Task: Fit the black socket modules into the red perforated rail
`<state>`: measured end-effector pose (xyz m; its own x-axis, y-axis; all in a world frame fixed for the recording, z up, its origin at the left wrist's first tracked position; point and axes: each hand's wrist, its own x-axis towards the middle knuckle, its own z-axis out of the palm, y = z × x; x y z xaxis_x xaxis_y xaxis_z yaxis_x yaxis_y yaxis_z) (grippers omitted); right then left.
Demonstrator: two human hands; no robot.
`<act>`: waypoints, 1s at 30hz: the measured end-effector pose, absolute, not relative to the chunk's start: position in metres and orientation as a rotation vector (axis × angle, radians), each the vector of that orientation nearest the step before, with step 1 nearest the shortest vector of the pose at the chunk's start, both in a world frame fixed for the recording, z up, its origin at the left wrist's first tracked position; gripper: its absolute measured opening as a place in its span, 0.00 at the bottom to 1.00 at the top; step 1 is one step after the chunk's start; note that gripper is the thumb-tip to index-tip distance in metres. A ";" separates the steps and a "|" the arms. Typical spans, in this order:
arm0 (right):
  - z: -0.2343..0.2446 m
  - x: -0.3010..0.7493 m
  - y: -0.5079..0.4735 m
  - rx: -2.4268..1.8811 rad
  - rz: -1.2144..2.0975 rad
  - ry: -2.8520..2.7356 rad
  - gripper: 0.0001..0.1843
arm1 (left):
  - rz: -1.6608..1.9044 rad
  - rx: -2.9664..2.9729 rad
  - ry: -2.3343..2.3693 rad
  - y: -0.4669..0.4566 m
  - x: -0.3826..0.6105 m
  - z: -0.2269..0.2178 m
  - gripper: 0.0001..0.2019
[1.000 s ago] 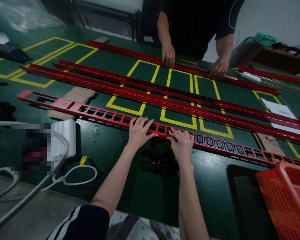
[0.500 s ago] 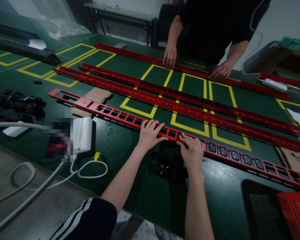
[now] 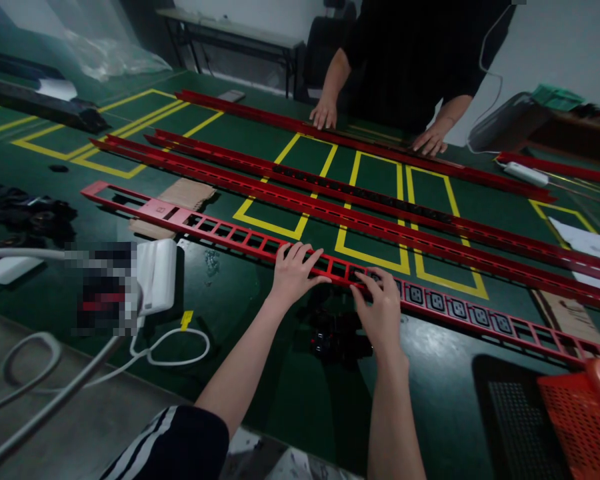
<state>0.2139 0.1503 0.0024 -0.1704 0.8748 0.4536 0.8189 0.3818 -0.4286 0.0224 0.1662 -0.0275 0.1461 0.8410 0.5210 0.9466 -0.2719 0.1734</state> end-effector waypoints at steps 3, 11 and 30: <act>0.020 0.209 0.143 -1.366 0.304 -2.052 0.09 | -0.797 -2.226 -1.766 0.167 0.022 -0.029 0.28; 0.054 0.172 0.120 -1.428 0.560 -2.655 0.15 | -0.820 -2.212 -1.764 0.170 0.022 -0.033 0.29; 0.042 0.167 0.133 -1.480 0.900 -2.524 0.12 | -0.813 -2.273 -1.809 0.167 0.022 -0.026 0.27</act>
<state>0.1674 0.1330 0.0418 -0.5298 0.8197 -0.2176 0.7725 0.3605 -0.5228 0.0223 0.1671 -0.0259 0.1391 0.8665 0.4793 0.9338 -0.2759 0.2278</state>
